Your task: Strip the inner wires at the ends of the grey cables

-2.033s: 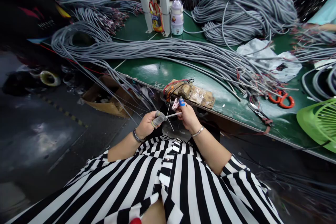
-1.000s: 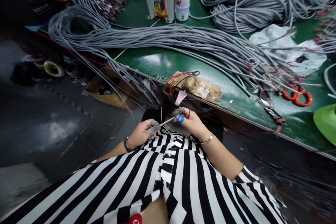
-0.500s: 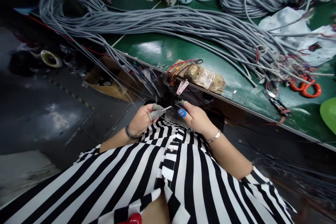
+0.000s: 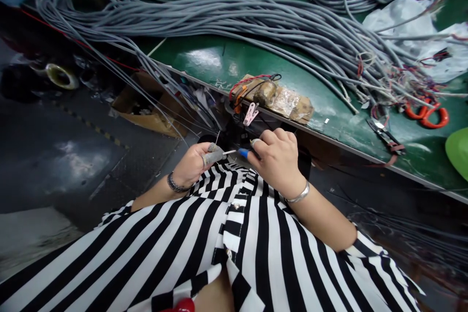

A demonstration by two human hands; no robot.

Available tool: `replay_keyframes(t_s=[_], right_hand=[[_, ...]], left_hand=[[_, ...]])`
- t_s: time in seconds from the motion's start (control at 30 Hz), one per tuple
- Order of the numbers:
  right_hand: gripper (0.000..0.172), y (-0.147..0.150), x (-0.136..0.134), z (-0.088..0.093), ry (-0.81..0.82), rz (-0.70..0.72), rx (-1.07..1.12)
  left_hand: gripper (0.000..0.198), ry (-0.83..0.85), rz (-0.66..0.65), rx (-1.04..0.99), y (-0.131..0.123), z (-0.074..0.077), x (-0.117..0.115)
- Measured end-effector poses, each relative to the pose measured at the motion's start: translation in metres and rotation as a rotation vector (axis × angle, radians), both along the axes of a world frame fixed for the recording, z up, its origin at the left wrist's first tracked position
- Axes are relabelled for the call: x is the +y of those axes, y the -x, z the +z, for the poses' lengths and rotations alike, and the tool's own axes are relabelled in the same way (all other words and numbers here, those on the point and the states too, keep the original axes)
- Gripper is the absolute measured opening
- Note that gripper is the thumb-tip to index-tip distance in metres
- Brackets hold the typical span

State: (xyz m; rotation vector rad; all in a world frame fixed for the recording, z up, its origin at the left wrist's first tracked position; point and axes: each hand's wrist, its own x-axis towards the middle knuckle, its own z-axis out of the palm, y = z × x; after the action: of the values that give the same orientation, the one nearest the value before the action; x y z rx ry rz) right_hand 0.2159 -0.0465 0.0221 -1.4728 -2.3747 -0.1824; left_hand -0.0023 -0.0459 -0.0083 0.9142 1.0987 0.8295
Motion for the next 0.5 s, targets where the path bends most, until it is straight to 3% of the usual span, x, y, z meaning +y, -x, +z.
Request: replay_keyframes(t_s=[0.27,0.5], right_hand=[[0.028,0.0014,0.0020,-0.0003,-0.009,0.002,-0.024],[0.031,0.0013,0.0055,0.0003,-0.014,0.039,-0.053]], left_hand=[[0.023,-0.002,-0.022,0.015,0.0046,-0.0066,0.0004],[0.024,0.008,0.002,0.001,0.0045,-0.0030,0.0002]])
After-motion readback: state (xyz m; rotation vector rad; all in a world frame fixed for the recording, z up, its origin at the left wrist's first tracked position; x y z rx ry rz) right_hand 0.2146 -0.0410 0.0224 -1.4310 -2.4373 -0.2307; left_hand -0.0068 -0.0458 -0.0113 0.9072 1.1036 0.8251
